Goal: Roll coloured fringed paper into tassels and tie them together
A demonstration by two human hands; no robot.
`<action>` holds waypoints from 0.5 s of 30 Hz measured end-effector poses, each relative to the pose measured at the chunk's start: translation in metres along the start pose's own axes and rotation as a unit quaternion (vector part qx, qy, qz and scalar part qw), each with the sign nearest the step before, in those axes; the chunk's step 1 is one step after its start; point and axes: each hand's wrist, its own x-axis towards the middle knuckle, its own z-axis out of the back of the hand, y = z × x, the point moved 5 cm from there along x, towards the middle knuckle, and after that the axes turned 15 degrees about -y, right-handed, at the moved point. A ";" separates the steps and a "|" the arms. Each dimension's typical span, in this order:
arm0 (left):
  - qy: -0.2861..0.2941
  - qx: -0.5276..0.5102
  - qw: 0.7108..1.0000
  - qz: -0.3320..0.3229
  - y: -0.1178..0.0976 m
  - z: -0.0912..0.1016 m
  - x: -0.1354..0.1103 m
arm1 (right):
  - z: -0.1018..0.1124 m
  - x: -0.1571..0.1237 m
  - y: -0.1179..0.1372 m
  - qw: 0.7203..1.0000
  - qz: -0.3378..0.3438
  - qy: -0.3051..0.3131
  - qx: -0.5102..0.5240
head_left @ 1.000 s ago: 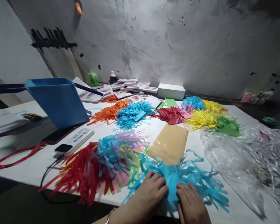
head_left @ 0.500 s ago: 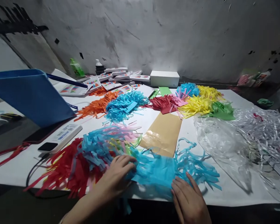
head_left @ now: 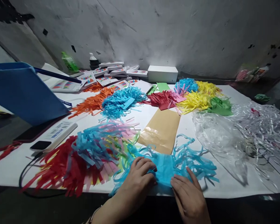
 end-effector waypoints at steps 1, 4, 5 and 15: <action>0.005 -0.008 1.000 0.005 0.001 0.001 0.001 | 0.000 0.000 -0.001 1.000 -0.012 0.005 0.004; -0.011 -0.024 0.999 0.019 0.001 0.006 0.003 | -0.001 0.002 -0.003 0.998 -0.047 0.034 0.018; -0.014 -0.026 0.999 0.026 0.001 0.007 0.004 | -0.002 0.004 -0.003 0.997 -0.051 0.043 0.022; -0.032 0.023 0.999 0.025 -0.003 0.012 0.000 | -0.015 0.011 -0.001 0.991 -0.121 0.044 0.033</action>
